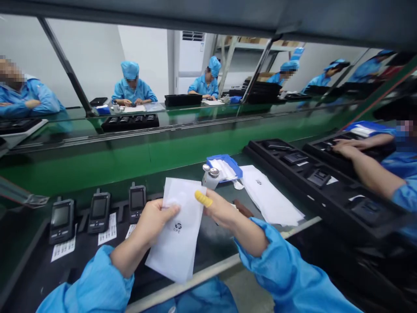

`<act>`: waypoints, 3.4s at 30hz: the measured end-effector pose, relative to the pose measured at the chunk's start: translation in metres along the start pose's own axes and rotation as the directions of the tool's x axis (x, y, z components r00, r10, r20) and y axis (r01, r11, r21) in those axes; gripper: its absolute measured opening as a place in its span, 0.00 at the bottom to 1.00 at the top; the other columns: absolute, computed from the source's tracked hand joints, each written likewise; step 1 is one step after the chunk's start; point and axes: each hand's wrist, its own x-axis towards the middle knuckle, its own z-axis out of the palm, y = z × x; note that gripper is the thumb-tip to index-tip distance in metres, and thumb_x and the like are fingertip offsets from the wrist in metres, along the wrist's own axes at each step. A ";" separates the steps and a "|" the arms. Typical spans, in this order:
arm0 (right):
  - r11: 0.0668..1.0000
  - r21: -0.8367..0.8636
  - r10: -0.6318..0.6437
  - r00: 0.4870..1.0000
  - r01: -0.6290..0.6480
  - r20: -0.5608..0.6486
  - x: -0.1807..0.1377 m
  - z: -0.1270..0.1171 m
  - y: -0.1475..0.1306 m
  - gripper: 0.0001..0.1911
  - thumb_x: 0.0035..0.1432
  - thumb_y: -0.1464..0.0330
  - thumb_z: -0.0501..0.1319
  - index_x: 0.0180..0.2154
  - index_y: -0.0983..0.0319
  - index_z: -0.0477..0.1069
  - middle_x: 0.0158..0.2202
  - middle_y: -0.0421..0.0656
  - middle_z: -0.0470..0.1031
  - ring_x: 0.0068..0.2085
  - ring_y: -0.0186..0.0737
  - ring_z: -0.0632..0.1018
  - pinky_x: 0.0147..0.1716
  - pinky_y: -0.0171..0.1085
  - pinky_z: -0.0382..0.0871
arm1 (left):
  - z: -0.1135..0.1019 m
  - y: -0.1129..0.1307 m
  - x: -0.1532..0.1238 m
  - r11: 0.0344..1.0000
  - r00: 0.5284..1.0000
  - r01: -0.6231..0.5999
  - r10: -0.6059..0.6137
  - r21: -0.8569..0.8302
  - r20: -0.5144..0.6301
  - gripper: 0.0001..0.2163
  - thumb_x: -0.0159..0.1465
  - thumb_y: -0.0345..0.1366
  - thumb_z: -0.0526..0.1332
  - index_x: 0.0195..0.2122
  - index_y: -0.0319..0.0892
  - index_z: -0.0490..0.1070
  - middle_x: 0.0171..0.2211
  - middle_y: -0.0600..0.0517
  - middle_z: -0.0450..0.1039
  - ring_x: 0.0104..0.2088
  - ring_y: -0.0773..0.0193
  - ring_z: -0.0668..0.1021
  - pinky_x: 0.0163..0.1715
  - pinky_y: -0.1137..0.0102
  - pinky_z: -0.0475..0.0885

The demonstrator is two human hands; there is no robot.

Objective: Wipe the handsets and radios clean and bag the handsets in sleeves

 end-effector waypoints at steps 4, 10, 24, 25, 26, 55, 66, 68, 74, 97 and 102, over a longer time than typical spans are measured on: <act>0.988 0.007 0.152 0.988 -0.152 -0.029 0.002 0.015 0.026 0.25 0.45 0.50 0.64 0.36 0.64 0.74 0.28 0.43 0.78 0.28 0.38 0.77 0.29 0.38 0.72 | -0.011 -0.023 -0.001 0.996 0.998 -0.003 0.008 0.084 -0.060 0.23 0.42 0.57 0.66 0.20 0.38 0.70 0.16 0.52 0.70 0.19 0.64 0.72 0.20 0.70 0.66; 0.973 -0.160 0.150 0.984 -0.164 -0.097 0.006 0.014 0.047 0.08 0.47 0.64 0.62 0.23 0.61 0.73 0.18 0.37 0.72 0.20 0.32 0.71 0.21 0.32 0.66 | -0.037 -0.048 -0.014 0.989 0.994 -0.004 0.021 0.148 -0.111 0.23 0.50 0.58 0.61 0.16 0.41 0.66 0.16 0.53 0.68 0.19 0.65 0.71 0.21 0.70 0.67; 0.860 -0.507 0.099 0.994 -0.063 0.044 0.025 0.066 0.047 0.21 0.52 0.70 0.57 0.49 0.61 0.70 0.30 0.41 0.78 0.32 0.39 0.76 0.34 0.37 0.70 | -0.074 -0.060 -0.029 0.983 0.925 -0.011 0.079 0.182 -0.372 0.15 0.48 0.50 0.62 0.23 0.42 0.67 0.14 0.58 0.66 0.17 0.67 0.70 0.18 0.72 0.64; 0.842 -0.538 0.075 0.996 -0.040 0.043 0.026 0.069 0.046 0.21 0.53 0.71 0.57 0.50 0.60 0.71 0.32 0.43 0.79 0.34 0.40 0.77 0.37 0.38 0.70 | -0.080 -0.060 -0.031 0.980 0.916 0.006 0.074 0.198 -0.395 0.15 0.47 0.50 0.63 0.22 0.43 0.67 0.12 0.59 0.63 0.15 0.67 0.68 0.17 0.73 0.63; 0.831 -0.556 0.055 0.997 -0.021 0.044 0.027 0.070 0.045 0.20 0.53 0.71 0.56 0.49 0.60 0.71 0.36 0.44 0.79 0.36 0.42 0.77 0.40 0.40 0.70 | -0.086 -0.061 -0.034 0.977 0.906 0.024 0.069 0.214 -0.417 0.15 0.47 0.51 0.62 0.21 0.43 0.66 0.11 0.59 0.61 0.14 0.67 0.67 0.16 0.73 0.63; 0.716 -0.694 0.012 0.995 -0.076 -0.096 0.132 0.027 0.010 0.14 0.47 0.64 0.65 0.16 0.64 0.71 0.15 0.39 0.69 0.23 0.35 0.71 0.26 0.33 0.63 | -0.067 -0.029 -0.035 0.998 0.935 -0.069 0.060 -0.013 -0.350 0.16 0.40 0.47 0.69 0.22 0.38 0.77 0.25 0.47 0.79 0.28 0.55 0.79 0.29 0.66 0.72; 0.750 -0.509 -0.625 0.703 0.422 -0.339 0.051 0.010 -0.061 0.12 0.56 0.57 0.58 0.31 0.58 0.70 0.35 0.44 0.74 0.39 0.41 0.74 0.43 0.43 0.67 | -0.061 -0.016 -0.027 0.980 0.938 -0.090 0.143 0.176 -0.315 0.08 0.38 0.38 0.69 0.20 0.42 0.76 0.22 0.52 0.78 0.26 0.58 0.78 0.26 0.69 0.69; 0.792 -0.315 -0.610 0.687 0.523 -0.394 0.043 0.016 -0.077 0.14 0.56 0.54 0.59 0.32 0.57 0.69 0.35 0.43 0.75 0.39 0.40 0.76 0.43 0.43 0.69 | -0.056 -0.014 -0.024 0.974 0.951 -0.102 0.155 0.202 -0.269 0.08 0.39 0.38 0.69 0.20 0.42 0.76 0.22 0.52 0.78 0.26 0.58 0.78 0.26 0.69 0.68; 0.869 -0.028 -0.474 0.816 0.493 -0.331 0.031 0.046 -0.082 0.20 0.51 0.48 0.61 0.31 0.58 0.69 0.36 0.42 0.76 0.38 0.40 0.77 0.39 0.42 0.72 | -0.046 -0.009 -0.026 0.974 0.975 -0.124 0.156 0.189 -0.161 0.09 0.40 0.39 0.69 0.21 0.42 0.77 0.22 0.53 0.77 0.24 0.62 0.75 0.25 0.70 0.66; 0.864 0.066 -0.446 0.818 0.500 -0.362 0.034 0.053 -0.087 0.17 0.50 0.51 0.64 0.29 0.58 0.69 0.33 0.39 0.75 0.38 0.37 0.76 0.43 0.41 0.70 | -0.048 -0.014 -0.025 0.914 0.921 -0.162 0.276 0.372 -0.276 0.07 0.41 0.38 0.68 0.20 0.42 0.74 0.20 0.55 0.75 0.24 0.62 0.74 0.25 0.71 0.65; 0.901 0.031 -0.401 0.858 0.432 -0.321 0.028 0.060 -0.077 0.17 0.52 0.51 0.62 0.30 0.57 0.69 0.35 0.40 0.75 0.38 0.38 0.76 0.43 0.42 0.71 | -0.047 -0.010 -0.029 0.952 0.918 -0.157 0.238 0.262 -0.316 0.08 0.41 0.40 0.69 0.20 0.41 0.75 0.20 0.53 0.76 0.25 0.61 0.74 0.25 0.70 0.67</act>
